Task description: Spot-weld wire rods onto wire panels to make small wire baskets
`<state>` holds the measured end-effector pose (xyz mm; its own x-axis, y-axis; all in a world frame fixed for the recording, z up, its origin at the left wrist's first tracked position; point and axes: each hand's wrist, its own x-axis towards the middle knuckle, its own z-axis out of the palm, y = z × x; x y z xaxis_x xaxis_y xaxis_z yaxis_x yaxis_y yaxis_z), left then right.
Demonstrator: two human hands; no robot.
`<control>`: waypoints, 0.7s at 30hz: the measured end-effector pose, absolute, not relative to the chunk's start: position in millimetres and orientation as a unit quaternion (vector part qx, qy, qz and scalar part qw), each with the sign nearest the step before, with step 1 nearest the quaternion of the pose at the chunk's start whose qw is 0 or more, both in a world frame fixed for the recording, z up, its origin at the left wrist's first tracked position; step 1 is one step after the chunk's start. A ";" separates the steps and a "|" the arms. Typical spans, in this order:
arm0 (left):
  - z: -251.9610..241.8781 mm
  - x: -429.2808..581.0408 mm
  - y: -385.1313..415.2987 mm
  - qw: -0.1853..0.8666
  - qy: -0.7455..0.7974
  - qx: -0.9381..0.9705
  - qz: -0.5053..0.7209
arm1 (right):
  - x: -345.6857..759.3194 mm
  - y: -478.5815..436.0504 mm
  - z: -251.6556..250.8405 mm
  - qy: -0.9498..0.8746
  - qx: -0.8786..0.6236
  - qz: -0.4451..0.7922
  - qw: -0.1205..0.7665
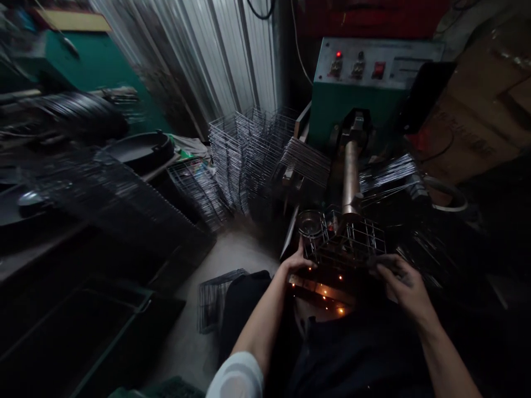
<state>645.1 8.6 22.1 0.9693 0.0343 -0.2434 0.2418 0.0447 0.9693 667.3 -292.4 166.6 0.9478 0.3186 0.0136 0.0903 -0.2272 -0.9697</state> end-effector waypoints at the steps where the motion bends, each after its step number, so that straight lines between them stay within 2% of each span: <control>1: 14.1 645.4 -0.7 0.745 0.105 0.654 -0.077 | 659.7 -295.5 163.9 -0.096 -0.772 0.093 0.622; 6: 5.1 643.1 -25.5 0.768 0.117 0.625 -0.074 | 633.1 -302.9 161.4 -0.034 -0.770 0.086 0.632; 10: 14.1 616.2 -11.2 0.739 0.212 0.639 -0.033 | 632.8 -327.4 163.1 -0.032 -0.792 0.054 0.608; 13: 40.7 590.3 17.2 0.685 0.231 0.689 0.063 | 641.2 -370.9 150.0 -0.001 -0.827 -0.029 0.562; 16: 78.6 577.0 46.8 0.627 0.155 0.751 0.138 | 635.5 -427.6 125.1 0.052 -0.874 -0.109 0.471; 18: 96.5 578.9 58.6 0.639 0.120 0.749 0.127 | 619.4 -461.3 107.8 0.093 -0.891 -0.129 0.425; 21: 98.4 588.2 58.9 0.609 0.135 0.780 0.049 | 590.5 -495.9 89.9 0.135 -0.887 -0.112 0.427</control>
